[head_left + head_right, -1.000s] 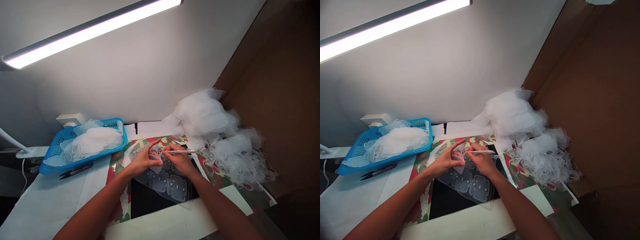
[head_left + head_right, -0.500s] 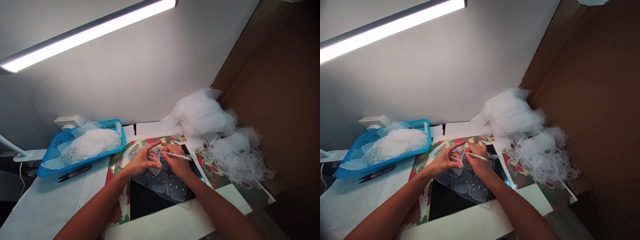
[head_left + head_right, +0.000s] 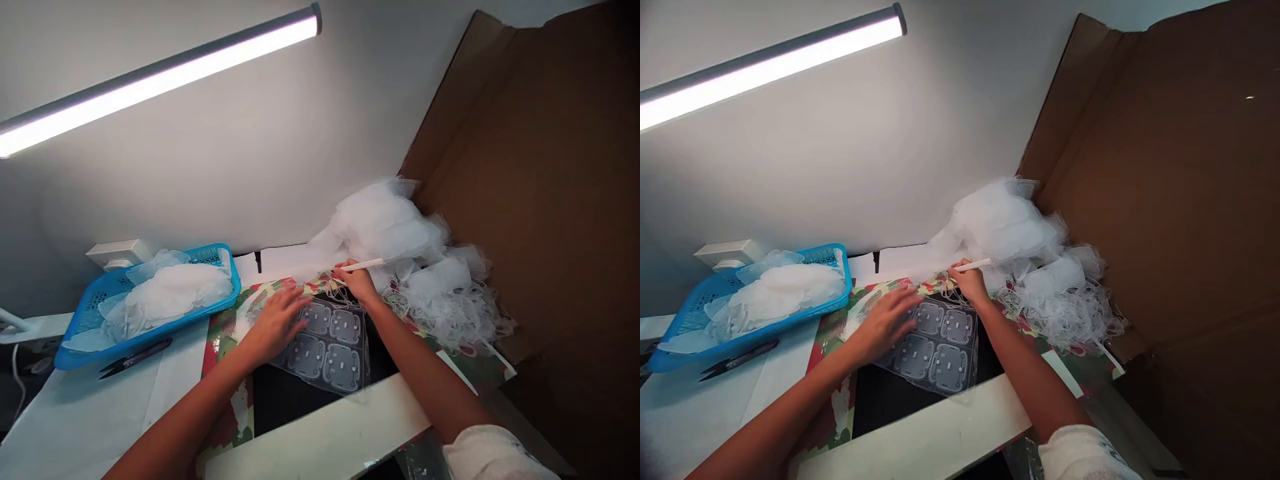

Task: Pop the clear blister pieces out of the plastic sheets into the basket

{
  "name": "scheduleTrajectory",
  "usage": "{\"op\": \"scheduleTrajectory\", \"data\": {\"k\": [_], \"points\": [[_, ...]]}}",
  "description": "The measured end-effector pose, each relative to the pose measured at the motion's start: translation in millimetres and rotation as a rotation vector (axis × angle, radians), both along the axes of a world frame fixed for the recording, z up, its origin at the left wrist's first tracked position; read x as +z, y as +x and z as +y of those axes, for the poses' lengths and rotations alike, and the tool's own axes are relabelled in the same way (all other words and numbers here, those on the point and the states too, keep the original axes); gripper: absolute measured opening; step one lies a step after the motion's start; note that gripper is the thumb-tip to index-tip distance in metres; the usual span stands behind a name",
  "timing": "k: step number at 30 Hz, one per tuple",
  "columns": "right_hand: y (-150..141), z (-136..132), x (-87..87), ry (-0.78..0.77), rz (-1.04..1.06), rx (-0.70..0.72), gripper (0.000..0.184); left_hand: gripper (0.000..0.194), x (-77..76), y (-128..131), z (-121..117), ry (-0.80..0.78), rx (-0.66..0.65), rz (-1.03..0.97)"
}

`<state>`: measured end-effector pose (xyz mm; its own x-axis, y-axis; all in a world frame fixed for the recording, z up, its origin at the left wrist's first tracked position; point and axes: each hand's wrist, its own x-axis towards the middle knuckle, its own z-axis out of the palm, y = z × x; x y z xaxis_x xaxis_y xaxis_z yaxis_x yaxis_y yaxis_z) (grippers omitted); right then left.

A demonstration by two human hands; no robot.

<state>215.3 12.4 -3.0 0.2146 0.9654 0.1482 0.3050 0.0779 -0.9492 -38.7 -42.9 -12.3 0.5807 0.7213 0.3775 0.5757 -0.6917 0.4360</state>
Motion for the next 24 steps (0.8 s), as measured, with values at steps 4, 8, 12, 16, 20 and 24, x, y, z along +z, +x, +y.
{"op": "scheduleTrajectory", "data": {"k": [4, 8, 12, 16, 20, 24], "points": [[27.5, -41.5, 2.1, 0.116, -0.086, 0.01, 0.023, 0.053, -22.4, -19.8, -22.8, 0.045, -0.018, 0.265], [29.1, -99.6, 6.7, -0.011, -0.135, 0.381, 0.018, 0.043, -14.9, -7.9, -42.6, 0.153, -0.027, 0.263], [20.0, -128.6, 2.7, -0.02, -0.264, 0.494, 0.013, 0.046, -8.2, 25.5, -64.8, 0.086, -0.16, 0.291], [16.1, -129.9, -7.7, 0.032, -0.253, 0.474, 0.015, 0.057, -17.7, 35.1, -74.4, 0.015, -0.154, 0.282], [13.4, -127.0, -12.0, 0.068, -0.271, 0.484, 0.015, 0.059, -23.2, 27.9, -72.6, -0.017, -0.182, 0.291], [14.6, -127.5, -11.3, 0.073, -0.279, 0.48, 0.017, 0.057, -23.0, 26.9, -71.9, -0.017, -0.174, 0.319]]}}
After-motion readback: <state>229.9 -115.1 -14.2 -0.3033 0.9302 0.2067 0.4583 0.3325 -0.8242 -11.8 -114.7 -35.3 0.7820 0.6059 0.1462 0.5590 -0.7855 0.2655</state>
